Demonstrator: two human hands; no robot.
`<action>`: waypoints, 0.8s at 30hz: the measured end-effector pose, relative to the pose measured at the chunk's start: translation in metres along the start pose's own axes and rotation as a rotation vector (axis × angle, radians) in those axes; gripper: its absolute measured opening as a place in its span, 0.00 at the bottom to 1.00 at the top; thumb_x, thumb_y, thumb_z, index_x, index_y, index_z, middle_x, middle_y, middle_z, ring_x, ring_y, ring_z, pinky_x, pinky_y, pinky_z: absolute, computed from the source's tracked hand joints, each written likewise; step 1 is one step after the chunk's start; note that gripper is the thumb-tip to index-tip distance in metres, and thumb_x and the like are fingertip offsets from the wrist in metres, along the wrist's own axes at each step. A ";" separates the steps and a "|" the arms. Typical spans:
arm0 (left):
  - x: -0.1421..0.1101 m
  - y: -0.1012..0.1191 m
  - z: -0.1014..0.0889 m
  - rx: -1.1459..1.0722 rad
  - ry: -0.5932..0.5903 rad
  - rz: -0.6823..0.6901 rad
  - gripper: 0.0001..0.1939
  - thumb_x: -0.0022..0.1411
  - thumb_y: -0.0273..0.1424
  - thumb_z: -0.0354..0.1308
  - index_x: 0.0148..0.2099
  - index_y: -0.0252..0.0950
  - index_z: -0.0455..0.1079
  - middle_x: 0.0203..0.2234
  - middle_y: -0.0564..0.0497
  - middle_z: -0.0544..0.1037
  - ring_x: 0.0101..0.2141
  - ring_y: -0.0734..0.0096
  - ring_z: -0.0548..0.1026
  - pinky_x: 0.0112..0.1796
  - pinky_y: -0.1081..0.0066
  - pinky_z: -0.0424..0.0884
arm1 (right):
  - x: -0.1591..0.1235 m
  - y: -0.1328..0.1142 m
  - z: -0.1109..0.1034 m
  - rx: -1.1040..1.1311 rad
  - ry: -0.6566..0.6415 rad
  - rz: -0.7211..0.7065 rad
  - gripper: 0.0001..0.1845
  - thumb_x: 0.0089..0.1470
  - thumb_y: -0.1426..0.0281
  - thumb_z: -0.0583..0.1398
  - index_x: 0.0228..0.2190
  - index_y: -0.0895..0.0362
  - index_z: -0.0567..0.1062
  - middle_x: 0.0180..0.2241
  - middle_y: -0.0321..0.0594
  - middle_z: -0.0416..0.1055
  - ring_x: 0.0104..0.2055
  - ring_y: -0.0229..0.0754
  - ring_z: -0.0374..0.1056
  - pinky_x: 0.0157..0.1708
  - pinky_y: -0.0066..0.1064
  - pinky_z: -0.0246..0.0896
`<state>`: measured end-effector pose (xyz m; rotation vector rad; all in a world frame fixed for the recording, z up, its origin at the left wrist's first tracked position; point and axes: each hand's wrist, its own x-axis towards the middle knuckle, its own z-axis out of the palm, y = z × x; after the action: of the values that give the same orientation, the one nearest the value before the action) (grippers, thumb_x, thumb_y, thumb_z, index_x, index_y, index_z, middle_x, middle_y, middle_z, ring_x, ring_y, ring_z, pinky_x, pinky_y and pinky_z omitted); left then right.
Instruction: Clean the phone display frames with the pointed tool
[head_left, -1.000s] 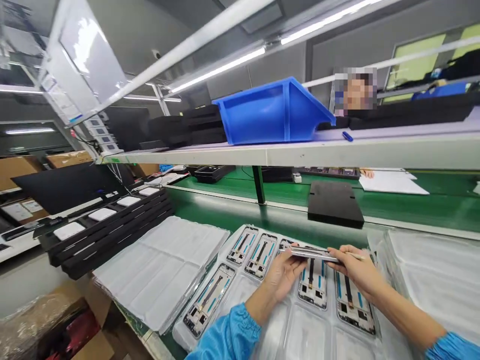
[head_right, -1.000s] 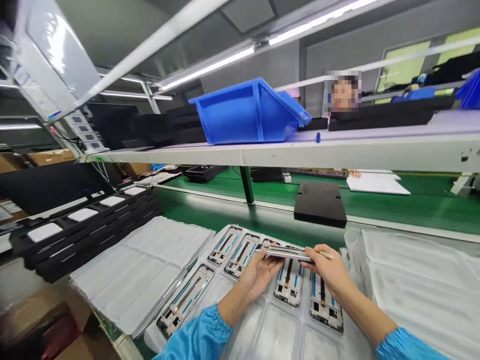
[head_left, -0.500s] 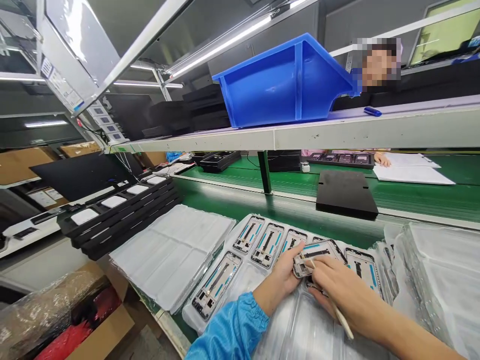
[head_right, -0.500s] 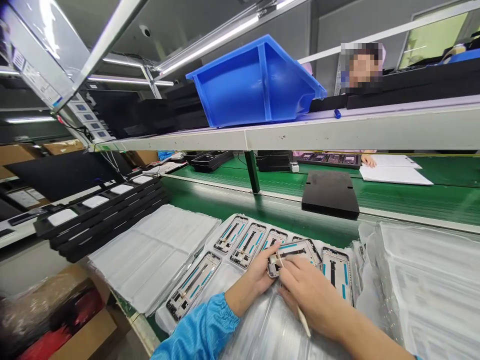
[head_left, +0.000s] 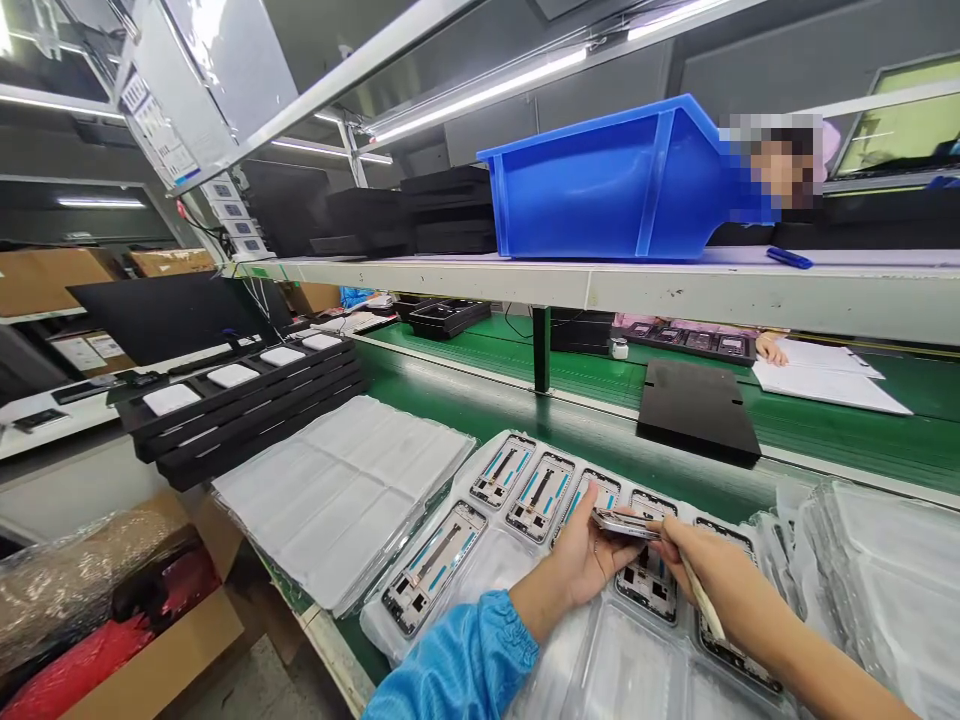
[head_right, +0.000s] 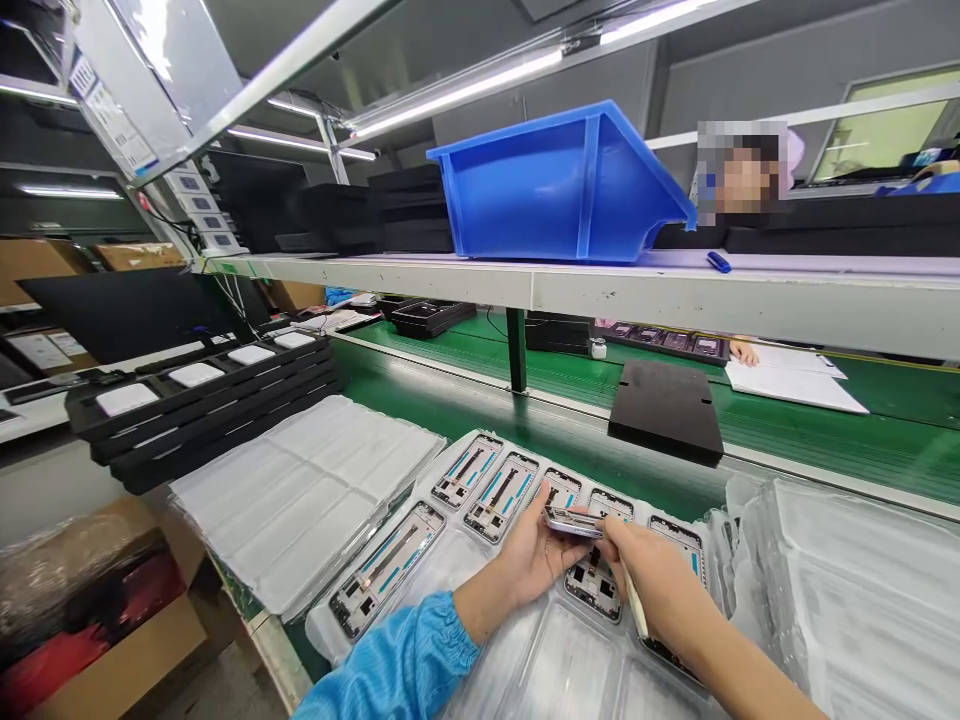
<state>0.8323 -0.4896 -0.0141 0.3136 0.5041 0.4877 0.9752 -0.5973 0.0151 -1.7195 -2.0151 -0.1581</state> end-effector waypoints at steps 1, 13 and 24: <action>0.000 -0.002 -0.001 0.002 -0.036 0.004 0.33 0.63 0.53 0.53 0.43 0.22 0.73 0.37 0.37 0.79 0.40 0.60 0.78 0.50 0.63 0.71 | 0.000 0.001 0.001 -0.001 -0.006 0.022 0.12 0.61 0.74 0.46 0.25 0.52 0.54 0.18 0.29 0.61 0.18 0.34 0.57 0.20 0.24 0.52; 0.000 -0.013 -0.001 0.068 -0.086 0.141 0.13 0.56 0.32 0.67 0.40 0.28 0.75 0.39 0.40 0.80 0.40 0.63 0.78 0.48 0.66 0.72 | 0.004 -0.006 -0.001 -0.012 0.129 -0.012 0.10 0.62 0.73 0.49 0.28 0.52 0.61 0.23 0.33 0.68 0.22 0.37 0.62 0.23 0.27 0.53; 0.002 -0.011 0.002 0.061 -0.059 0.086 0.19 0.57 0.40 0.65 0.41 0.27 0.74 0.34 0.39 0.81 0.41 0.56 0.79 0.47 0.63 0.72 | 0.002 -0.035 0.028 -0.095 -0.048 -0.214 0.10 0.56 0.81 0.53 0.30 0.54 0.61 0.28 0.36 0.67 0.29 0.40 0.63 0.27 0.30 0.53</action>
<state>0.8385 -0.4980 -0.0178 0.4077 0.4502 0.5456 0.9338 -0.5913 -0.0013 -1.5726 -2.2586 -0.2903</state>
